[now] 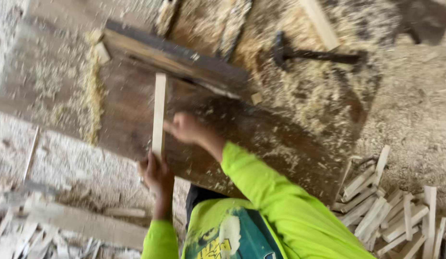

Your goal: The person aligns wood slats on a workbench, pushes them through a table saw to cut them, and places the cut pieces into a pile.

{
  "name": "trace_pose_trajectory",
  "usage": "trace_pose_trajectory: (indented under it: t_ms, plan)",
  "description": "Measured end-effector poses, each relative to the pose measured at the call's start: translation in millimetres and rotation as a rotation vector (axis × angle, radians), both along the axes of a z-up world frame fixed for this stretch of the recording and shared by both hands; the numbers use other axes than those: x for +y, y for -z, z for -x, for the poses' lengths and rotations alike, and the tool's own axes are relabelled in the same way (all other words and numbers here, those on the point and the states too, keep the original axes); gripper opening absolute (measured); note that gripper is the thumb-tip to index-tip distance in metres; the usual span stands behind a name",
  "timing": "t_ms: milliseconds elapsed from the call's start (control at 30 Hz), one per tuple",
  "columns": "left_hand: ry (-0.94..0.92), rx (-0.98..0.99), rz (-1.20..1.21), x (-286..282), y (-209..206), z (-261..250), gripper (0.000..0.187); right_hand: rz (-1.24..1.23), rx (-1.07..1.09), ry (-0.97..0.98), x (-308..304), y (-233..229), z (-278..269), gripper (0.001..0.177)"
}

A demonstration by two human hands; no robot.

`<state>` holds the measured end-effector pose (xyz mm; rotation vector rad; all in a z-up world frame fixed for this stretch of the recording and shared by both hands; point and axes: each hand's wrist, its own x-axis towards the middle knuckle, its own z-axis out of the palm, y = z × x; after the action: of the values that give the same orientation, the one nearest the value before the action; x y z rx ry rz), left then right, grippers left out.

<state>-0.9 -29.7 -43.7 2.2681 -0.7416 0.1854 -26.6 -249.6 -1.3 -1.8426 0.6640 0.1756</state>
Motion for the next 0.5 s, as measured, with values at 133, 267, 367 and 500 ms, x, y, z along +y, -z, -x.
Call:
trace_pose_trajectory:
  t_ms: [133, 267, 367, 500]
  plan:
    - [0.23, 0.087, -0.023, 26, -34, 89, 0.011, -0.429, 0.018, -0.119, 46, -18, 122, 0.05]
    - [0.457, 0.429, -0.23, -20, -85, 153, 0.028, -0.58, -0.703, 0.433, 53, -21, 217, 0.039]
    - [0.883, 0.236, -0.094, -58, -120, 186, 0.053, -0.724, -0.809, 0.888, 25, -22, 303, 0.033]
    - [0.861, 0.263, -0.204, -114, -120, 225, 0.052, -0.768, -0.878, 1.183, -52, -25, 457, 0.036]
